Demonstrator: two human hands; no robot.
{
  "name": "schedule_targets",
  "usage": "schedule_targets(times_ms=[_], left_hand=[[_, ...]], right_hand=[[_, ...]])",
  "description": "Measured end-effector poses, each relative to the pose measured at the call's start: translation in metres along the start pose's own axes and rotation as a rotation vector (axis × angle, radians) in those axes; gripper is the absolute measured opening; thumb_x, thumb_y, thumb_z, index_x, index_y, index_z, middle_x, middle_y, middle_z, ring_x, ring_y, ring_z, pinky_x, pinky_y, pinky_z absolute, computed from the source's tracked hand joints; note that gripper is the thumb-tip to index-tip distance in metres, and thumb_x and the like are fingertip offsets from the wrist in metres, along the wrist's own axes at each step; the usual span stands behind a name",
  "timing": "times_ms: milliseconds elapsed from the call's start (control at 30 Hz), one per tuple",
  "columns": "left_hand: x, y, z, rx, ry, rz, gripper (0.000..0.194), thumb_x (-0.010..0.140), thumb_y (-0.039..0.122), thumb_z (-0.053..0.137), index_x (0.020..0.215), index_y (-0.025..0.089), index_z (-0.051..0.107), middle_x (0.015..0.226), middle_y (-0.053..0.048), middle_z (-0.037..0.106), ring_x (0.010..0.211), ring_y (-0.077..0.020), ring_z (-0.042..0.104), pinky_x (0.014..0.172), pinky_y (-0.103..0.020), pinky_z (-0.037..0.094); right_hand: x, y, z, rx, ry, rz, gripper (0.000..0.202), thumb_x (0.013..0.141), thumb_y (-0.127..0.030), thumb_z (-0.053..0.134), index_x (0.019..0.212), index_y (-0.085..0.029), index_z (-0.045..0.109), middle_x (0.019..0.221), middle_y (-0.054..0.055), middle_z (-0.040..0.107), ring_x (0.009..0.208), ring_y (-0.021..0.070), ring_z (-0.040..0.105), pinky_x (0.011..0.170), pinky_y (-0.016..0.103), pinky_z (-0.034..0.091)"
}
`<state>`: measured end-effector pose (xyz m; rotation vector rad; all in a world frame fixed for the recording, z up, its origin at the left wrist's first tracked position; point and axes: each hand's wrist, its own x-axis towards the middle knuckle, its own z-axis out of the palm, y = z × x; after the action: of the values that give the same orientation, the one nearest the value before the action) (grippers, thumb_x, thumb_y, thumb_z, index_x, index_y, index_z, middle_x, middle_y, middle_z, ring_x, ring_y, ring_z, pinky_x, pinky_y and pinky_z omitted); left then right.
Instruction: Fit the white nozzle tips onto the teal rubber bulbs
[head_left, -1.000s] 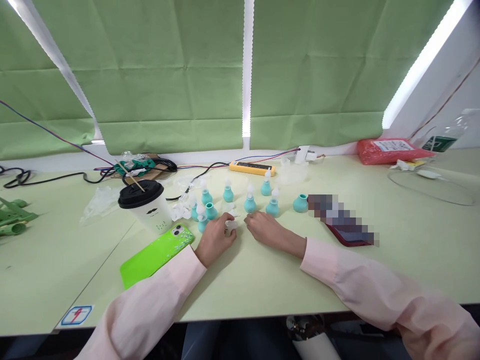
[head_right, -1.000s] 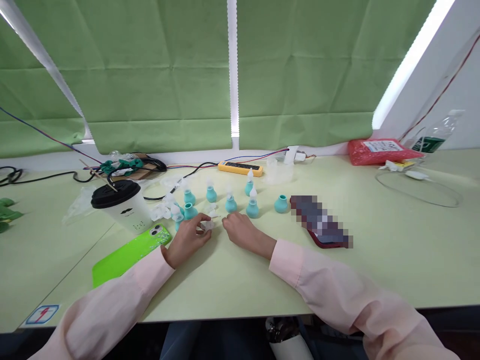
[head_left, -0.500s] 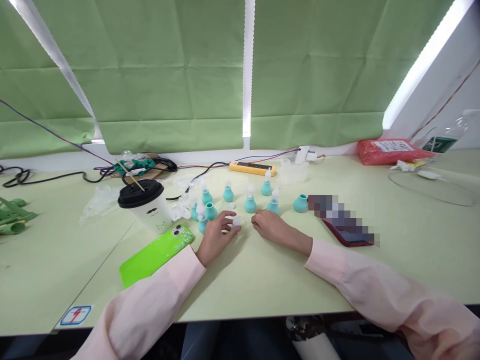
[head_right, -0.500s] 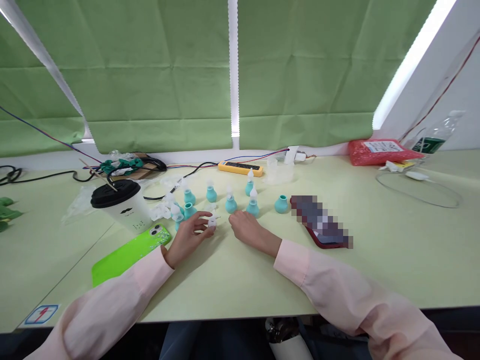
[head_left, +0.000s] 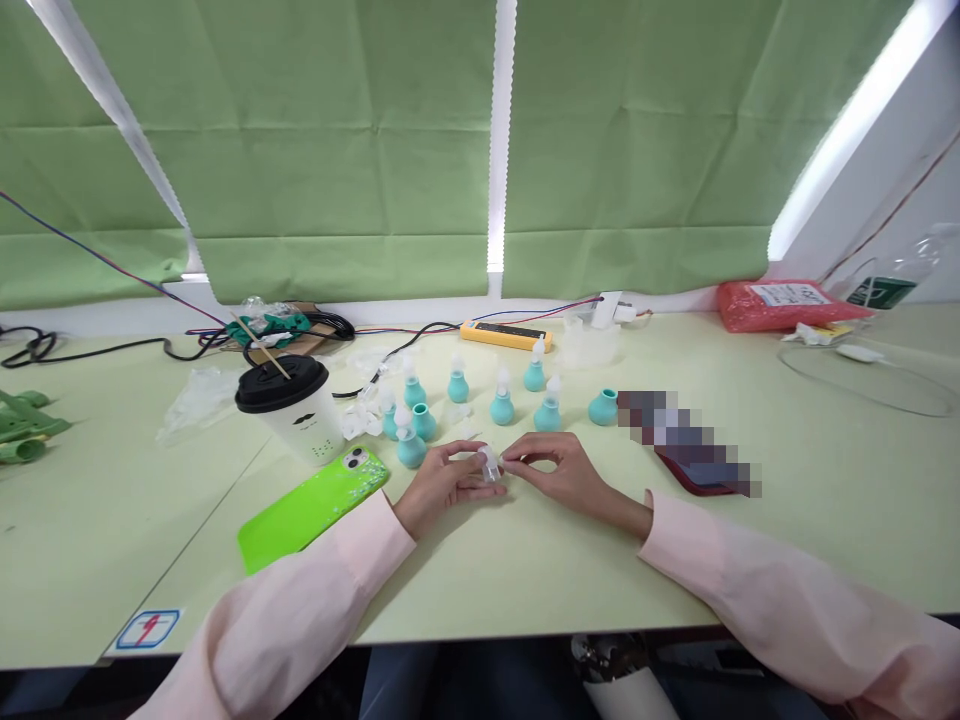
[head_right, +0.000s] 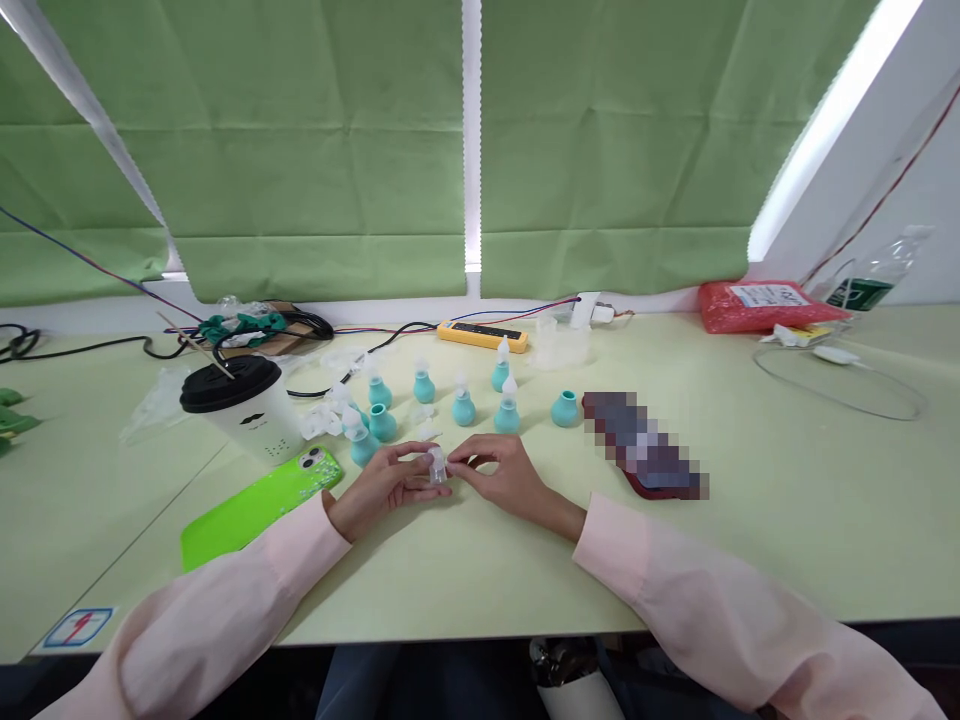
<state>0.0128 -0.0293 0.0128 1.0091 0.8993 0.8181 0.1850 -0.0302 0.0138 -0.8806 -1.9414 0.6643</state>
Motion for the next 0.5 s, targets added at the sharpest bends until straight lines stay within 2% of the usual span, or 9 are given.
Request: schedule_targets(times_ms=[233, 500], left_hand=[[0.0, -0.003, 0.0, 0.035, -0.016, -0.006, 0.034, 0.068, 0.034, 0.059, 0.092, 0.012, 0.047, 0.082, -0.012, 0.064, 0.067, -0.0187, 0.063, 0.066, -0.026, 0.051], [0.0, -0.002, 0.001, 0.02, -0.011, -0.017, 0.033, 0.066, 0.035, 0.06, 0.087, 0.012, 0.049, 0.079, -0.011, 0.065, 0.065, -0.0178, 0.063, 0.065, -0.025, 0.051]], right_hand=[[-0.003, 0.002, 0.006, 0.086, 0.021, -0.042, 0.011, 0.07, -0.02, 0.056, 0.074, -0.018, 0.065, 0.072, 0.004, 0.06, 0.065, 0.0124, 0.057, 0.058, 0.025, 0.05], [-0.007, 0.007, 0.012, 0.029, 0.074, -0.087, 0.013, 0.072, -0.019, 0.055, 0.08, -0.021, 0.064, 0.078, 0.004, 0.059, 0.073, 0.0132, 0.055, 0.064, 0.028, 0.048]])
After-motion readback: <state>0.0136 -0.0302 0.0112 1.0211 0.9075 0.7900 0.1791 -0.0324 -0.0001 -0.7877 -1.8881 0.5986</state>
